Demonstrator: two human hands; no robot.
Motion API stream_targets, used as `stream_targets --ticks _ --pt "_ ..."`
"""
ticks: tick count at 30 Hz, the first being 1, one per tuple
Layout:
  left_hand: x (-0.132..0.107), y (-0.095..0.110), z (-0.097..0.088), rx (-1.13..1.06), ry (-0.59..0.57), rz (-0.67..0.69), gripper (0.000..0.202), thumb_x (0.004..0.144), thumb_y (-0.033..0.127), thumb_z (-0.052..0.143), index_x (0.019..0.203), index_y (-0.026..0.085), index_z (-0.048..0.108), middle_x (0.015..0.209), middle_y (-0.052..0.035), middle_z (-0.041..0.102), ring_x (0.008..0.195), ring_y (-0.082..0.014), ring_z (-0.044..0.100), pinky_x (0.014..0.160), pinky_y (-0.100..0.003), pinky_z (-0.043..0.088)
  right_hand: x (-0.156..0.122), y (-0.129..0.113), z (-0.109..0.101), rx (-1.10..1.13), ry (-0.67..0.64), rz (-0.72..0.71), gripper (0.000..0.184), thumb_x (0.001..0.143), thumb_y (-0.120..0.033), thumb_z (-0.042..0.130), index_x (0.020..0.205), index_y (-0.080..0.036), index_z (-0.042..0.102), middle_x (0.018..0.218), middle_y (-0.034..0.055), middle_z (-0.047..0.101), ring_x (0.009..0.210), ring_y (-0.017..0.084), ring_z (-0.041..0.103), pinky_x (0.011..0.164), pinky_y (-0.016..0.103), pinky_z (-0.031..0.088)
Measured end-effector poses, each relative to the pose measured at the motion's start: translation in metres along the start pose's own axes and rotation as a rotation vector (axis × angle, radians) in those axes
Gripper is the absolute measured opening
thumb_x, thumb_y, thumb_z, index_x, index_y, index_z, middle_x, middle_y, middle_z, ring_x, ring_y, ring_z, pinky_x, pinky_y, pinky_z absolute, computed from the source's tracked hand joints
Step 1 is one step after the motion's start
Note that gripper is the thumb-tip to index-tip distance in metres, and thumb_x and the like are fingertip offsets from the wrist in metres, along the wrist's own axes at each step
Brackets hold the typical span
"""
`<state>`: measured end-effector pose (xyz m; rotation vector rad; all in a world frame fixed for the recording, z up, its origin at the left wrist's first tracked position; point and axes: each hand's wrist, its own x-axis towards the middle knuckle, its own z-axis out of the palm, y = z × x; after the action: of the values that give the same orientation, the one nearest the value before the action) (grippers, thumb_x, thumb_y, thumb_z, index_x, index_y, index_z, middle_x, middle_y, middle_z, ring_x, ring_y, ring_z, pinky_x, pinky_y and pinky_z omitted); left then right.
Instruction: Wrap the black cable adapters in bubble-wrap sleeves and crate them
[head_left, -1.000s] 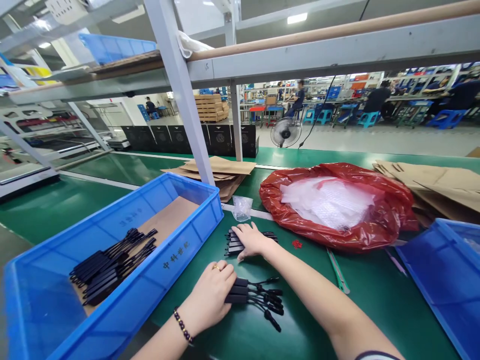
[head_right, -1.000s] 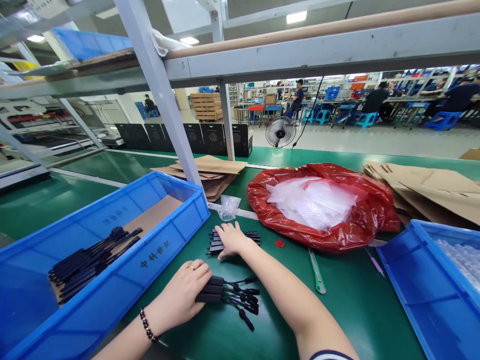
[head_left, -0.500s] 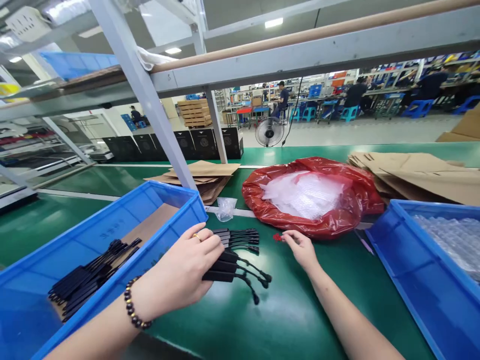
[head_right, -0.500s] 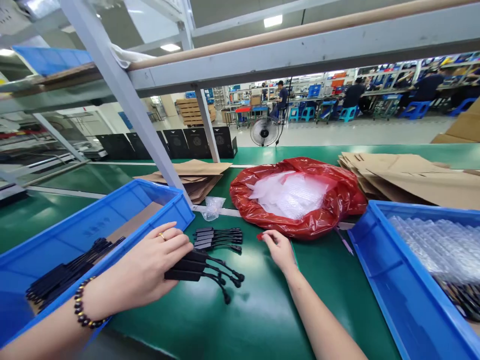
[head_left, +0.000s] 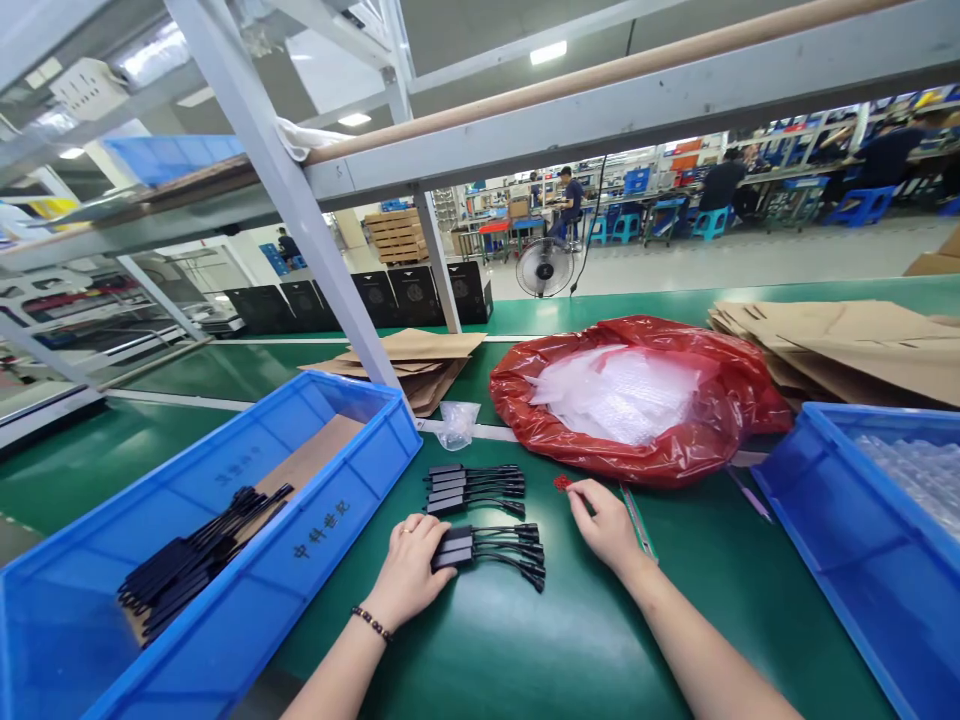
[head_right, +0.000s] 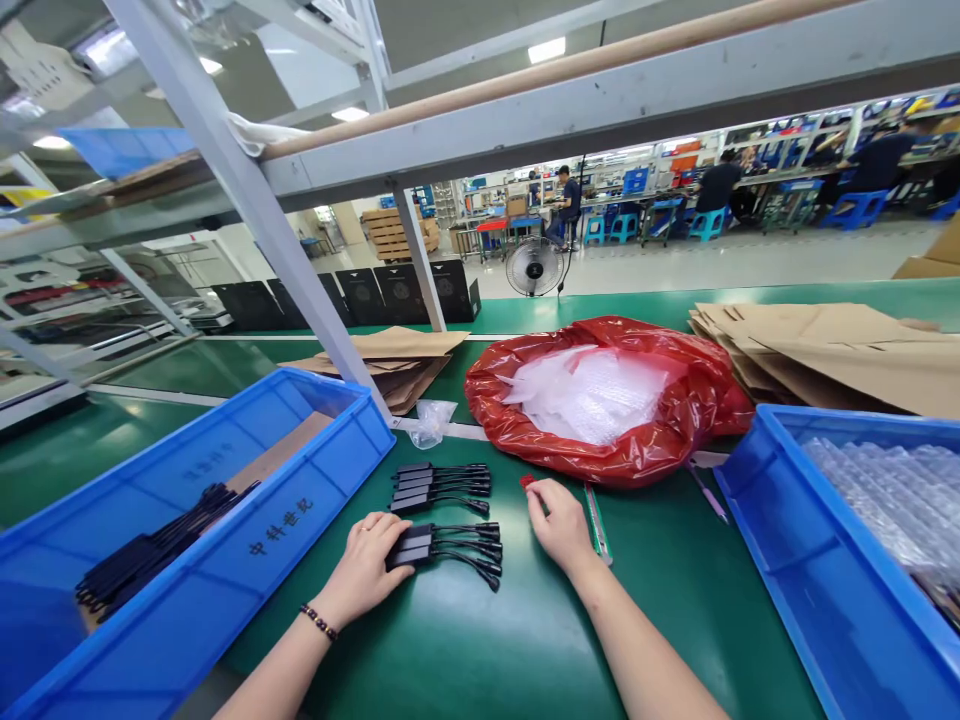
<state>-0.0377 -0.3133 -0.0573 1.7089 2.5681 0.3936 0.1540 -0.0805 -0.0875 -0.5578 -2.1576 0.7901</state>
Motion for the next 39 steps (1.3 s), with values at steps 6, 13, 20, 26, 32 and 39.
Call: stream_targets --ticks 6,13,20,26,32,39 --pt "0.013 -0.005 0.003 0.031 0.081 -0.08 0.037 0.064 0.022 0.058 0.1 0.02 0.051 0.106 -0.0086 0.053 0.108 -0.0272 0.043 0.091 -0.046 0.034 -0.018 -0.036 0.023 -0.162 -0.256 -0.304 0.023 0.083 -0.019 0.04 0.094 -0.02 0.061 0.094 0.0105 0.062 0.086 0.023 0.057 0.076 0.04 0.047" --pt "0.03 -0.022 0.014 -0.064 0.02 -0.13 0.094 0.057 0.023 0.061 0.138 0.019 0.014 0.148 -0.0139 0.007 0.135 -0.0336 0.003 0.105 -0.05 0.019 -0.031 -0.046 0.056 -0.484 -0.384 -0.272 0.064 0.076 -0.039 0.054 0.133 -0.015 0.037 0.14 0.0165 0.033 0.128 0.034 0.028 0.101 0.056 0.022" --pt "0.058 -0.038 0.006 -0.116 -0.224 -0.055 0.116 0.047 0.033 0.07 0.141 0.016 0.003 0.149 -0.0164 -0.006 0.134 -0.0329 -0.008 0.107 -0.049 0.012 0.002 -0.074 0.108 -0.626 -0.524 -0.109 0.095 0.069 -0.061 0.052 0.137 -0.001 0.024 0.144 0.0231 0.012 0.134 0.035 0.003 0.104 0.057 -0.002" --pt "0.076 -0.038 0.01 -0.136 -0.224 -0.025 0.114 0.048 0.035 0.07 0.141 0.01 0.008 0.148 -0.0189 -0.001 0.135 -0.0306 -0.006 0.109 -0.045 0.01 0.047 -0.057 0.124 -0.611 -0.65 -0.051 0.11 0.06 -0.069 0.052 0.138 0.001 0.019 0.144 0.0245 0.01 0.134 0.035 -0.001 0.102 0.057 -0.01" --pt "0.094 -0.056 0.01 -0.602 -0.072 -0.017 0.117 0.043 0.048 0.075 0.14 0.015 0.019 0.149 -0.0144 0.004 0.135 -0.0318 -0.004 0.11 -0.045 0.0 0.072 -0.048 0.119 -0.156 -0.597 0.111 0.116 0.055 -0.072 0.054 0.14 -0.003 0.014 0.147 0.0186 0.005 0.135 0.028 0.0 0.109 0.045 -0.001" --pt "0.114 -0.057 0.035 -1.455 0.333 -0.242 0.078 0.08 0.065 0.019 0.142 0.018 0.007 0.147 -0.01 0.022 0.135 -0.0217 0.017 0.11 -0.039 0.014 0.09 -0.051 0.168 0.59 -0.129 0.549 0.098 0.071 -0.075 0.027 0.139 -0.006 0.021 0.145 0.0116 0.019 0.133 0.022 0.019 0.109 0.035 0.018"
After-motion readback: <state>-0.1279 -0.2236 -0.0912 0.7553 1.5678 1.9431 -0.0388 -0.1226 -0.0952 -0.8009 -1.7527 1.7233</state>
